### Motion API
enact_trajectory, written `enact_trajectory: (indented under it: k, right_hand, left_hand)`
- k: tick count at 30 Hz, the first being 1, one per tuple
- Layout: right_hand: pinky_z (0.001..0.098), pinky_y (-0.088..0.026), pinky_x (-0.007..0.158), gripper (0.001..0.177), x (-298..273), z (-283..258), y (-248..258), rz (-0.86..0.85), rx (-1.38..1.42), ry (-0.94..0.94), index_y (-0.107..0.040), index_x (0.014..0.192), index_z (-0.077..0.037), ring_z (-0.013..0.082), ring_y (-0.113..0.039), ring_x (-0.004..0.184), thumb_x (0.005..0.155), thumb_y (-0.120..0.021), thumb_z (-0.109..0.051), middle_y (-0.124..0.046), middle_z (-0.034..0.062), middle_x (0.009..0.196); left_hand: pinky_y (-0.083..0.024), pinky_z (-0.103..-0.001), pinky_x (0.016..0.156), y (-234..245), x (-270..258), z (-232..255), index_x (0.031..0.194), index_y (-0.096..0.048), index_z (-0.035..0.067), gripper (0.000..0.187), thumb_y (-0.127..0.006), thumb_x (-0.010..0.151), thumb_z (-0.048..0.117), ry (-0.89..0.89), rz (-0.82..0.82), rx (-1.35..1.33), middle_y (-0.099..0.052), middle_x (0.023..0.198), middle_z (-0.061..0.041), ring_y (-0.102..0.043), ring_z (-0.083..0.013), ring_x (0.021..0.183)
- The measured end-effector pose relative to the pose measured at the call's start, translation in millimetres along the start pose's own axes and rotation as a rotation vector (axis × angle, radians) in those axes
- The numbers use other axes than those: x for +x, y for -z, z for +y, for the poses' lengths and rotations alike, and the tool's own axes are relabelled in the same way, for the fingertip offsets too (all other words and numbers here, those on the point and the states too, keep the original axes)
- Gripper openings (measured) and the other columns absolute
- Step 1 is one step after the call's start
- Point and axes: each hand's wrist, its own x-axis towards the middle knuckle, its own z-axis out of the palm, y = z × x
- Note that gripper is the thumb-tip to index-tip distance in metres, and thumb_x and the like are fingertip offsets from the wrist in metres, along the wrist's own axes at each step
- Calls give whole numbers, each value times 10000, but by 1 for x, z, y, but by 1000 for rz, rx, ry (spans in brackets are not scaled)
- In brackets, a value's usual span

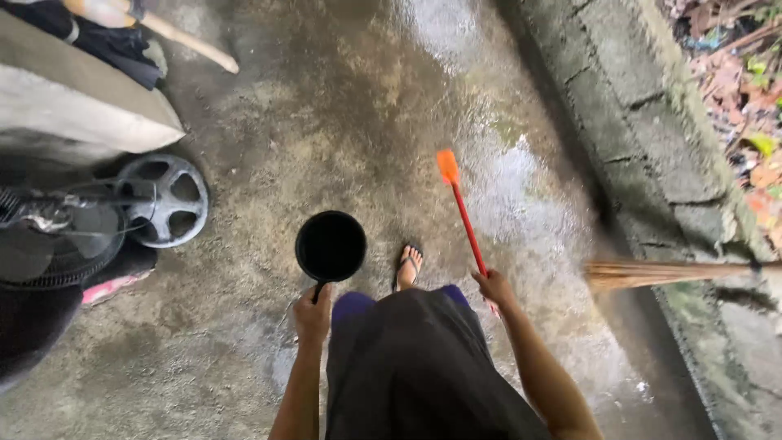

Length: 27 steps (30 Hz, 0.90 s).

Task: Scooping water from a bucket using a pot and ladle and pouring it along the base of a concrete wall.

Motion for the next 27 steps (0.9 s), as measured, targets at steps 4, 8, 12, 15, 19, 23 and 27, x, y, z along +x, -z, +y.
enact_trajectory:
  k: [4,8,12,15,19,23,27]
  right_hand:
    - [429,-478,495,475,17,-147,38,-8,-105,49,-676,1126,-23,224,-603,527,911,-661,-447,-638,94,669]
    - [462,-489,597,476,81,-221,29,23,-95,180,-707,1095,2,277,-625,658,940,-660,-446,-659,142,722]
    - [523,-504,729,471,154,-267,4,122,-248,297,-686,1088,5,412,-673,801,954,-624,-442,-688,222,834]
    - [520,-528,808,516,214,-286,-7,116,-272,182,-721,1080,1,432,-707,898,932,-624,-484,-725,259,916]
    - [504,-548,881,587,265,-302,-1,89,-307,45,-748,1098,-1,433,-730,1002,909,-636,-545,-743,297,997]
    - [520,-543,911,580,271,-348,11,158,-377,-36,-758,1108,-26,448,-709,1045,899,-624,-550,-734,290,1034]
    - [537,-529,945,608,311,-369,19,253,-414,-141,-742,1153,-31,466,-688,1086,913,-609,-574,-725,289,1090]
  left_hand:
    - [-322,-318,471,-11,49,76,779,-675,-16,414,-666,996,337,73,50,-5,-467,568,16,-403,-86,495]
    - [-320,-324,475,-29,131,107,783,-686,-12,406,-681,985,340,52,75,-35,-468,574,16,-403,-83,504]
    - [-346,-320,486,-32,209,159,816,-710,-1,354,-698,954,324,-1,97,-10,-504,582,25,-431,-75,526]
    - [-359,-317,497,-24,275,216,832,-715,-12,342,-706,944,311,3,74,3,-514,598,31,-438,-71,548]
    - [-397,-303,497,-16,363,283,873,-720,-10,325,-698,934,308,-94,26,101,-547,583,29,-476,-63,547]
    - [-386,-312,497,-16,440,339,880,-708,-6,326,-684,953,311,-111,-11,142,-535,572,6,-460,-80,538]
    - [-367,-333,498,-29,517,395,830,-689,-8,361,-673,977,321,-99,-33,117,-523,571,-13,-456,-97,532]
